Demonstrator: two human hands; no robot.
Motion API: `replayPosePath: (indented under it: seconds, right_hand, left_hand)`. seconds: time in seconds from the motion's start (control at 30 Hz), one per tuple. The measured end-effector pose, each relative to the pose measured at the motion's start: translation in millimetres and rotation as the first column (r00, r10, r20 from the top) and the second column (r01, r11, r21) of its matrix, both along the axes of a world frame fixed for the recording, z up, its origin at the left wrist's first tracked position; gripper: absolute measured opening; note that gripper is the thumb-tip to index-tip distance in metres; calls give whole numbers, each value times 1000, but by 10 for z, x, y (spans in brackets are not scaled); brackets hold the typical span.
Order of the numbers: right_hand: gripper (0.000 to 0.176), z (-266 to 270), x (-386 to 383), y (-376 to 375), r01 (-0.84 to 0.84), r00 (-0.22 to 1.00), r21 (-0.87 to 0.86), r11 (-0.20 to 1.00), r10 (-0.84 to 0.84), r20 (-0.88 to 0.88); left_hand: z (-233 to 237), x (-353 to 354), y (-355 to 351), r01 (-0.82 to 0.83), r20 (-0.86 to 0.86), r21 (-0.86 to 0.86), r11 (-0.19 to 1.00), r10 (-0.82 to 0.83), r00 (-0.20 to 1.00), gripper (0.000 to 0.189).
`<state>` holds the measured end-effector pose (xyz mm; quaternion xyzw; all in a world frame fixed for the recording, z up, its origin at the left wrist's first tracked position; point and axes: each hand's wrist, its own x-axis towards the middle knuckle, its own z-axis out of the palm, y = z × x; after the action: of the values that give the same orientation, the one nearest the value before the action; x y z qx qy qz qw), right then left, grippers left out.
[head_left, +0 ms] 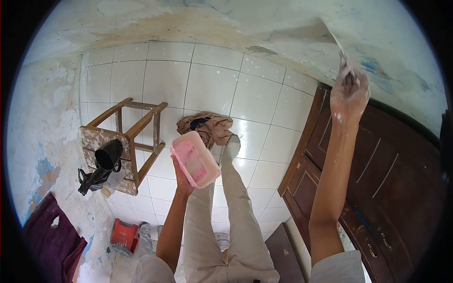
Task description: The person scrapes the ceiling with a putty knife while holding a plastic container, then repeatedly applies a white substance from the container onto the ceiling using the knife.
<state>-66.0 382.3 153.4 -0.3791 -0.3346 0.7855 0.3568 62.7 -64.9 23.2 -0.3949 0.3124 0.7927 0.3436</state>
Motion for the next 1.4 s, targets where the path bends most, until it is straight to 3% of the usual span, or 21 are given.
replayPosePath:
  seconds: [0.03,0.13,0.2,0.27,0.33,0.43,0.53,0.6,0.67,0.73,0.8,0.87,0.93,1.0,1.13,1.23,1.33,1.37,1.4]
  right_hand:
    - [17,-26,75,3,74,997,-61,995,-75,-18]
    - [20,-557,157,-248,-140,987,1,990,139,85]
    - [24,-1342,183,-233,-246,956,-222,943,274,103]
    - [27,-2072,32,-212,-196,929,-436,878,309,205]
    - [27,-2273,-190,-221,-260,911,-433,863,368,187]
    - [25,-2325,-531,91,-141,984,-386,912,172,49]
    - [24,-1379,-649,182,-358,932,-182,916,363,-2]
    - [25,-699,-518,-68,-251,964,-156,955,262,53]
    - [23,-320,-120,-235,-258,966,-202,945,247,-80]
    - [27,-40,348,-443,-351,934,-38,936,352,57]
    - [27,143,766,-653,-435,899,54,899,430,82]
    - [23,369,1097,-917,-406,914,-41,913,406,-24]
    - [19,817,1227,-1163,-406,913,-40,913,407,29]
    - [17,1288,1283,-1354,-403,913,-156,902,407,-2]
    - [16,2302,1503,-1625,-541,830,-39,840,541,138]
    - [18,2851,1776,-1738,-702,675,68,709,631,382]
    - [25,3587,2008,-1703,-779,612,560,284,543,576]
    - [33,3747,2073,-1694,-669,697,725,167,480,533]
    - [34,3904,2140,-1704,-671,700,732,116,425,574]
  left_hand:
    - [3,-5,13,-2,4,-4,1000,2,1000,81]
    - [-4,-3,13,-5,13,-28,1000,5,1000,81]
    - [-10,-3,11,-6,18,-33,999,6,1000,81]
    - [-8,-10,12,1,13,-25,1000,-1,1000,81]
    - [21,-30,22,18,-1,-5,1000,-18,1000,81]
    - [61,-14,27,35,-35,29,999,-34,999,82]
    - [43,6,44,20,-39,27,999,-19,999,82]
    - [32,65,61,0,1,4,1000,0,1000,81]
    - [99,79,153,-26,-15,61,998,27,1000,81]
    - [211,37,216,-26,-39,76,997,29,999,81]
    - [384,-2,281,-10,-61,47,999,13,998,81]
    - [710,-116,373,32,-106,74,997,-24,994,87]
    - [1152,-236,510,68,-194,156,985,-37,980,88]
    - [1649,-386,634,119,-296,231,966,-46,954,90]
    - [2547,-481,672,196,-416,246,949,-79,906,97]
    - [3282,-313,698,207,-496,119,971,-123,859,97]
    - [3961,-146,788,175,-635,-57,983,-171,753,97]
    - [4037,-69,789,139,-635,-29,990,-126,762,97]
    - [4176,-15,828,113,-656,-36,993,-108,747,97]
